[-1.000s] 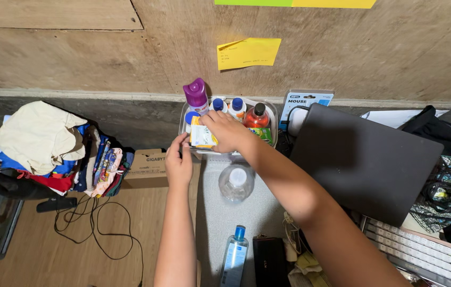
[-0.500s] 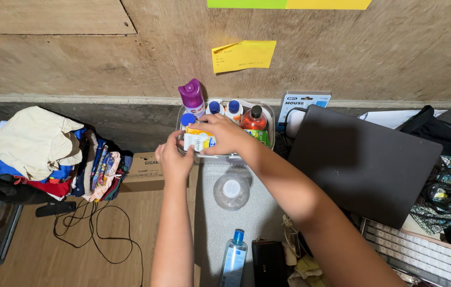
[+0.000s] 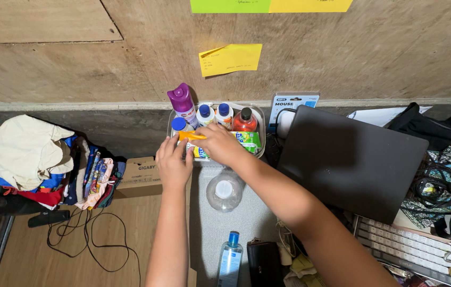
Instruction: The person sorts and organizes various items on a desk, including health and hygiene products, medicine packets, a laptop, and electronics, by picking them up, repositioning them, and grouping them in a storage bin.
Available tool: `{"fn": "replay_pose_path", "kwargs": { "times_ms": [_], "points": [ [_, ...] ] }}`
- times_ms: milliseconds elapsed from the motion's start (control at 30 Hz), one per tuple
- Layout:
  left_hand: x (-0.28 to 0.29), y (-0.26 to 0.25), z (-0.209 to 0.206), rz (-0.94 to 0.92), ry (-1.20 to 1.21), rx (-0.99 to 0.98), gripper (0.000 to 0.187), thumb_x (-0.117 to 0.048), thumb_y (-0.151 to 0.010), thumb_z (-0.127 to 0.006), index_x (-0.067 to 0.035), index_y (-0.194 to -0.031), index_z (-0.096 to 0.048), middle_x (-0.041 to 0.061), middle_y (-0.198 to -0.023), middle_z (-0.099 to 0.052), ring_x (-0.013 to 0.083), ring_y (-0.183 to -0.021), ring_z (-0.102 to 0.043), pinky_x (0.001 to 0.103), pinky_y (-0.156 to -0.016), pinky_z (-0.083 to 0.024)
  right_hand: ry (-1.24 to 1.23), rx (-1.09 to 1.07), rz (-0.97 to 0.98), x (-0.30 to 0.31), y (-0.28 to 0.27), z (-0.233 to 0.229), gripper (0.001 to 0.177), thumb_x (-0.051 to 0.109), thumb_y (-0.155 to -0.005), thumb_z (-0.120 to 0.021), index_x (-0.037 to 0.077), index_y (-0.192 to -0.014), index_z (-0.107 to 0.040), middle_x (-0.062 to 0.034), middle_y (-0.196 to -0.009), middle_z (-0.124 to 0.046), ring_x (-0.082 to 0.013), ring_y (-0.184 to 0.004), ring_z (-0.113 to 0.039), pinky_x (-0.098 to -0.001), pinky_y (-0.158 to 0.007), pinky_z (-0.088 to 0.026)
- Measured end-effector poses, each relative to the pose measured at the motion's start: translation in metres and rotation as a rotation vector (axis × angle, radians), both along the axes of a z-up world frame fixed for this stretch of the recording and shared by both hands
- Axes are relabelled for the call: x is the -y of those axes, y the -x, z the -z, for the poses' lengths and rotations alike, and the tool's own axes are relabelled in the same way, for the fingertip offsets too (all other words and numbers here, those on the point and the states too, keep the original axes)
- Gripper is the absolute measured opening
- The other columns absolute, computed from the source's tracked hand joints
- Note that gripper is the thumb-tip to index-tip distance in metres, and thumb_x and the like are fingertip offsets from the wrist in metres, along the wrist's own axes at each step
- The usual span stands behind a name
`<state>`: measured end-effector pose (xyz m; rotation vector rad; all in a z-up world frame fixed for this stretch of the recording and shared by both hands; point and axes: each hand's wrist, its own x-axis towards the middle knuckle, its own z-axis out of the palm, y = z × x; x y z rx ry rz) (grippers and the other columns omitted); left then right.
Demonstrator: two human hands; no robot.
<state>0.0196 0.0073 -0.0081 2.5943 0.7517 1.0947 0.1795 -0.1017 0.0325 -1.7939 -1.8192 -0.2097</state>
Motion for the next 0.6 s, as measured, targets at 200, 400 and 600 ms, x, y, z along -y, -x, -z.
{"fn": "replay_pose_path", "kwargs": {
  "times_ms": [200, 400, 600],
  "points": [
    [-0.004, -0.003, 0.004, -0.082, 0.163, -0.205, 0.025, -0.026, -0.085, -0.078, -0.009, -0.104, -0.077, 0.007, -0.117, -0.071, 0.0264, -0.117, -0.064, 0.051, -0.116, -0.038, 0.137, -0.076, -0.049, -0.014, -0.001, 0.009, 0.027, 0.010, -0.085, -0.070, 0.018, -0.109, -0.079, -0.0017, -0.111, -0.071, -0.0278, -0.105, -0.063, -0.0397, -0.097, -0.050],
    [0.021, 0.016, -0.049, -0.017, 0.075, 0.069, 0.037, -0.018, -0.086, -0.075, -0.005, -0.120, -0.072, 0.014, -0.122, -0.069, 0.0371, -0.120, -0.061, 0.049, -0.105, -0.042, -0.186, -0.437, 0.084, 0.041, -0.012, -0.017, 0.023, 0.012, -0.094, -0.070, 0.007, -0.116, -0.075, -0.0108, -0.116, -0.071, -0.0300, -0.112, -0.064, -0.0385, -0.099, -0.050],
    [0.089, 0.079, -0.104, 0.167, 0.313, 0.269, 0.030, -0.011, -0.088, -0.075, -0.005, -0.116, -0.070, 0.013, -0.115, -0.071, 0.0317, -0.110, -0.065, 0.041, -0.099, -0.050, -0.217, -0.859, 0.235, 0.213, -0.012, 0.039, 0.015, 0.014, -0.099, -0.065, 0.000, -0.104, -0.069, -0.0122, -0.108, -0.068, -0.0238, -0.104, -0.065, -0.0339, -0.093, -0.051]
  ]
}}
